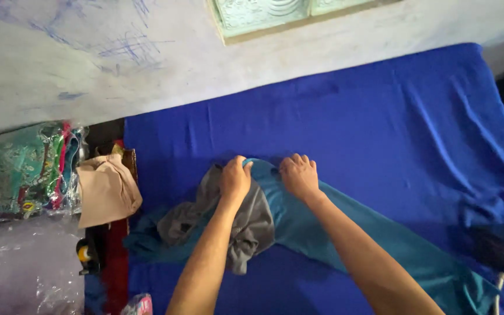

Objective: Ironing a long-sleeved garment on an ironing board.

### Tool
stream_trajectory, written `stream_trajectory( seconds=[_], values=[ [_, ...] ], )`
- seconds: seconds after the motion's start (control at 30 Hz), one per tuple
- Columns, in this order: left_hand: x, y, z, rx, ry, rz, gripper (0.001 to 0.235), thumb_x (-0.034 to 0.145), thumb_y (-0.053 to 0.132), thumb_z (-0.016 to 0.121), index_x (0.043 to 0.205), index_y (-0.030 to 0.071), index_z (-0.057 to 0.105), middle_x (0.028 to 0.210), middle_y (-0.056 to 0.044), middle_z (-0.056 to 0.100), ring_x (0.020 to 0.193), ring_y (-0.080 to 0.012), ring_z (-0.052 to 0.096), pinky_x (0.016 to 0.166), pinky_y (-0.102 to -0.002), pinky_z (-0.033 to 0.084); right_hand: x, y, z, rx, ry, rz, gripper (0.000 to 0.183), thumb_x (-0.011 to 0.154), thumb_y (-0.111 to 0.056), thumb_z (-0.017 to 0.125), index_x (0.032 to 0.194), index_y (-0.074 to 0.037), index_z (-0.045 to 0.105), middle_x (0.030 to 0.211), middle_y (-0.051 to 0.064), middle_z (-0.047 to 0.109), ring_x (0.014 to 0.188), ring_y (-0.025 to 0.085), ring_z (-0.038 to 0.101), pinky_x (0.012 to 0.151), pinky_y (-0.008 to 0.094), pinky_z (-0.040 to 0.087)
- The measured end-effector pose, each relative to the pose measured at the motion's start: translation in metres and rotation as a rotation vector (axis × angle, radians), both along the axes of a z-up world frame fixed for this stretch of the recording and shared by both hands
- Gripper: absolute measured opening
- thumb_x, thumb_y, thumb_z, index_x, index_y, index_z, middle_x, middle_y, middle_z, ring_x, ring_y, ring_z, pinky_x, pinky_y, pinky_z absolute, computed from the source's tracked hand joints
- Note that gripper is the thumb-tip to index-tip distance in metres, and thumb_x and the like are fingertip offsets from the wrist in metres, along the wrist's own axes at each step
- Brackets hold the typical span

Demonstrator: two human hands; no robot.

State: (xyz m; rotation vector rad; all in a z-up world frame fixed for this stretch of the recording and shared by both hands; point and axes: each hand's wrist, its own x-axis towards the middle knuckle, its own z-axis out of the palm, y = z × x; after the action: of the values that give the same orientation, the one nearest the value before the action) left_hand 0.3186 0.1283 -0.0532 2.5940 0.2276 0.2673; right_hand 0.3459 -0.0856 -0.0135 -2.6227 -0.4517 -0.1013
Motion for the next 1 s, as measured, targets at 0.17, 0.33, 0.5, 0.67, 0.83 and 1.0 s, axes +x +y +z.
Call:
stream_trajectory(
  seconds=[0.17,0.33,0.5,0.67,0.83,1.0],
  values=[
    [0.031,-0.006,0.023,0.024,0.069,-0.058,0.019,0.097,0.029,0.068,0.108,0.015,0.064,0.101,-0.013,0.069,0.089,-0.04,0.068,0.072,-0.053,0.053,0.013,0.003,-0.018,-0.029,0.038,-0.034,0.011,0.095,-0.023,0.063,0.102,-0.014,0.063,0.1,0.005,0.067,0.097,0.03,0.066,0.08,0.051,0.049],
    [0.052,-0.006,0.012,0.142,-0.05,-0.17,0.018,0.097,0.031,0.067,0.109,0.017,0.063,0.098,-0.011,0.065,0.084,-0.0361,0.068,0.066,-0.049,0.054,0.017,-0.002,-0.033,-0.119,-0.052,-0.096,0.01,0.097,-0.022,0.062,0.102,-0.013,0.061,0.099,0.007,0.063,0.095,0.028,0.066,0.078,0.045,0.053],
    [0.059,-0.013,0.032,0.259,-0.189,-0.145,0.026,0.091,0.034,0.068,0.111,0.017,0.065,0.1,-0.008,0.063,0.09,-0.0321,0.066,0.072,-0.048,0.051,0.02,-0.003,-0.033,-0.058,-0.197,-0.114,0.014,0.099,-0.027,0.065,0.101,-0.013,0.062,0.096,0.006,0.061,0.092,0.027,0.064,0.078,0.042,0.053],
    [0.025,-0.065,0.021,0.346,-0.075,-0.191,0.022,0.098,0.024,0.06,0.119,0.019,0.066,0.111,-0.006,0.064,0.107,-0.0283,0.062,0.089,-0.048,0.046,0.002,-0.01,-0.02,-0.1,-0.314,-0.039,0.017,0.09,-0.021,0.066,0.105,-0.014,0.066,0.098,0.005,0.063,0.091,0.026,0.062,0.078,0.042,0.047],
    [-0.007,-0.099,0.036,0.221,-0.092,-0.185,0.042,0.099,0.03,0.056,0.138,0.014,0.06,0.134,-0.013,0.059,0.126,-0.0339,0.054,0.105,-0.051,0.042,-0.023,-0.042,-0.008,-0.051,-0.255,-0.01,0.017,0.09,-0.02,0.068,0.107,-0.015,0.067,0.098,0.004,0.062,0.094,0.026,0.061,0.08,0.042,0.045],
    [-0.036,-0.131,0.032,0.278,0.006,-0.182,0.079,0.093,0.058,0.058,0.15,0.005,0.046,0.156,-0.026,0.039,0.146,-0.0455,0.032,0.117,-0.065,0.019,-0.073,-0.1,0.01,-0.159,-0.294,-0.075,0.032,0.087,-0.022,0.07,0.118,-0.015,0.068,0.109,0.003,0.064,0.097,0.024,0.061,0.085,0.043,0.045]
  ],
)
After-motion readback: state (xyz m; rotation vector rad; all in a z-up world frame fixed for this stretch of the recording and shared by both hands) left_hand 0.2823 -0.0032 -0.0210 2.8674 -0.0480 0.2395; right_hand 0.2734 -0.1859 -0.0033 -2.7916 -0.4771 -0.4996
